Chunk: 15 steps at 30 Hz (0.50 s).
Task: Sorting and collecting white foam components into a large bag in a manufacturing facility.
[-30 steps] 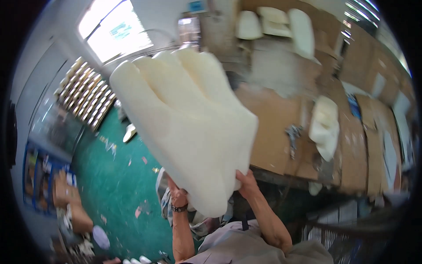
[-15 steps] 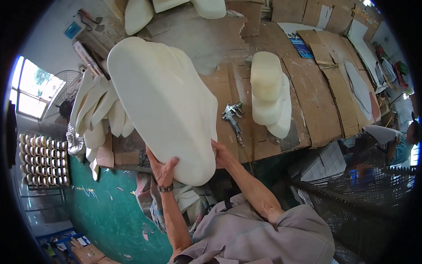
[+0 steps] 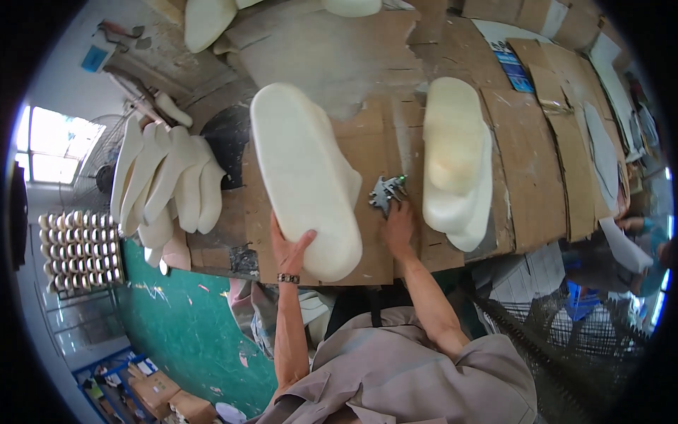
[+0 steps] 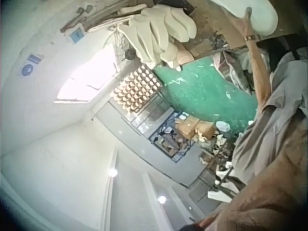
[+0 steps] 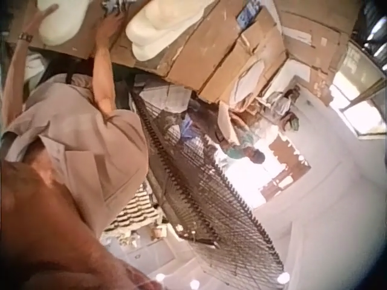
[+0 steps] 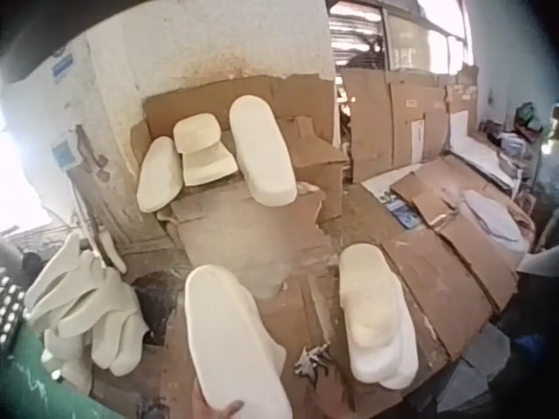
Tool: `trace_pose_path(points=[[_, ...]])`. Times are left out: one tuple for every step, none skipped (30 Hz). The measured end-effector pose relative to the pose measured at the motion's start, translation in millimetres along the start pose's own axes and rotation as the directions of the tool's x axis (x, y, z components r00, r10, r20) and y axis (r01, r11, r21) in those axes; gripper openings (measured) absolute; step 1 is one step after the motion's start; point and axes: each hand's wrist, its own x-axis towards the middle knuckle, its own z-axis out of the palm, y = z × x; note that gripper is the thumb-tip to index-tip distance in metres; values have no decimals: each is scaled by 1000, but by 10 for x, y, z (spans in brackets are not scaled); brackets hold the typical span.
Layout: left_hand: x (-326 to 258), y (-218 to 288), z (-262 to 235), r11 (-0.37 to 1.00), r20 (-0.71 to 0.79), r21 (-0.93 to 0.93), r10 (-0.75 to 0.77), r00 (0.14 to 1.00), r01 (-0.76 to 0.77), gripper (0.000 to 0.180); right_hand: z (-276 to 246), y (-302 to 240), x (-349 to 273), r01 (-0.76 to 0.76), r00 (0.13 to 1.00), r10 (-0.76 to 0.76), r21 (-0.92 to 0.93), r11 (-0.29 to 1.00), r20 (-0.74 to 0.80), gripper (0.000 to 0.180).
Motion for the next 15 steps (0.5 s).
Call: trace_pose_path(points=[[43,27,-18,1000,40,3,0,999,0,114,40,35,39,-45,998,43,31,999,53,54],[87,59,-35,1000,9,3,9,1000,-9,114,80,49,77,-88,991,81,57,995,106,53],[125,64,-51,996,-4,81,29,1000,-29,115,111,38,109,-47,993,40,61,997,113,53],[118,55,-63,987,-20,158,45,999,-41,116,126,49,86,-62,995,58,50,997,80,49],[111,52,-77,972,-36,231,59,998,-49,117,122,65,81,-75,996,73,38,996,44,45],[69,17,-52,954,-37,296,65,997,-51,119,74,163,69,-42,998,41,26,999,47,45],[38,20,-61,931,-31,359,74,997,-58,120,6,214,72,-71,997,73,96,993,-16,41],[-10,24,-68,939,-49,339,83,995,-62,120,-73,265,51,-95,991,109,165,982,-79,36],[-35,18,-119,935,-36,349,81,996,-64,120,-162,230,-10,-143,986,159,219,965,-57,35],[-70,11,-219,929,-33,364,81,996,-63,120,-269,121,-123,-185,980,199,276,943,-24,34],[-99,-55,-305,910,-44,410,92,995,-66,120,-385,-10,-286,-201,972,225,257,945,-67,31],[-127,-30,-337,916,-71,395,105,992,-68,120,-516,-79,-456,-221,961,253,237,946,-115,28],[-181,-14,-415,911,-49,412,57,997,-32,121,-701,-300,-647,-225,957,271,321,920,-105,24],[-234,1,-443,907,-8,421,8,1000,-4,122,-898,-465,-846,-239,948,302,397,886,-103,21],[-260,-9,-403,920,18,390,27,999,-32,122,-1000,-396,-1025,-216,942,318,526,823,-111,19]])
